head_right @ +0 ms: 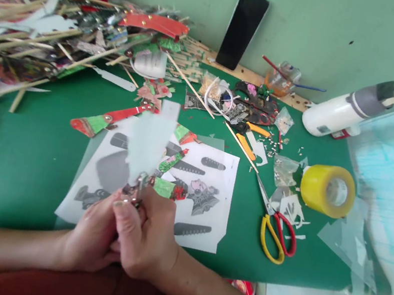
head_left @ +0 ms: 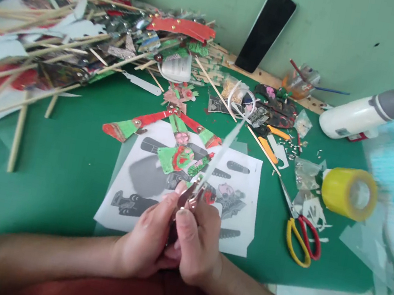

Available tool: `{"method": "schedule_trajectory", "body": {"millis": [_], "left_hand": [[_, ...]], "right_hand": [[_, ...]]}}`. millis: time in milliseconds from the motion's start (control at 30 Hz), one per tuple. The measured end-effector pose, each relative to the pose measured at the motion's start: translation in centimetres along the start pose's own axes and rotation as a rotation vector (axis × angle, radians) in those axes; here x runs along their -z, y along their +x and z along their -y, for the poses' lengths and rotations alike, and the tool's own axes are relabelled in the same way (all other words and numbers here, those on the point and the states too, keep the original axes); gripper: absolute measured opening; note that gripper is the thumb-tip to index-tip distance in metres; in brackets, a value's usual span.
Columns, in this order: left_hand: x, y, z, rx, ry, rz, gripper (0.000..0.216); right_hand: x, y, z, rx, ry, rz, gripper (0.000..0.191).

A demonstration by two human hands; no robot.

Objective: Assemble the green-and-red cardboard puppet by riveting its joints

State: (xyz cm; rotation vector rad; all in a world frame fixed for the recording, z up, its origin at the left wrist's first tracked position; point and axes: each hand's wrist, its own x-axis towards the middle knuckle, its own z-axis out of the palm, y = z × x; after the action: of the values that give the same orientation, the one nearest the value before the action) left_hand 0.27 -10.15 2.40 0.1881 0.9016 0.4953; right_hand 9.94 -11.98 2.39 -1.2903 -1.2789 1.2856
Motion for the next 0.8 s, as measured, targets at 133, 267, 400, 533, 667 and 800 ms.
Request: {"method": "schedule_trajectory", "body": {"millis": [133, 267, 400, 533, 667, 800], "left_hand": [[-0.7, 0.9, -1.2, 0.003, -0.034, -0.020, 0.051], [-0.6, 2.0, -2.0, -0.037, -0.029, -0.010, 0.053], [0.3, 3.1, -2.1, -0.053, -0.005, 0.101, 0.062], [1.0, 3.8, -2.1, -0.058, 0.063, 0.171, 0.066], [1.1, 4.0, -2.0, -0.061, 0.128, 0.178, 0.069], [0.9, 3.6, -2.2, -0.047, 0.190, 0.227, 0.073]], "right_hand": [[0.2, 0.8, -0.9, -0.035, 0.022, -0.064, 0.036], [0.5, 2.3, -1.1, -0.141, 0.027, -0.066, 0.044], [1.3, 3.3, -1.1, -0.104, -0.048, -0.052, 0.041], [1.8, 3.4, -1.4, -0.094, 0.016, -0.137, 0.032], [1.9, 3.5, -1.7, -0.093, 0.118, -0.183, 0.028], [2.2, 3.9, -1.3, -0.147, 0.205, -0.097, 0.028]]}}
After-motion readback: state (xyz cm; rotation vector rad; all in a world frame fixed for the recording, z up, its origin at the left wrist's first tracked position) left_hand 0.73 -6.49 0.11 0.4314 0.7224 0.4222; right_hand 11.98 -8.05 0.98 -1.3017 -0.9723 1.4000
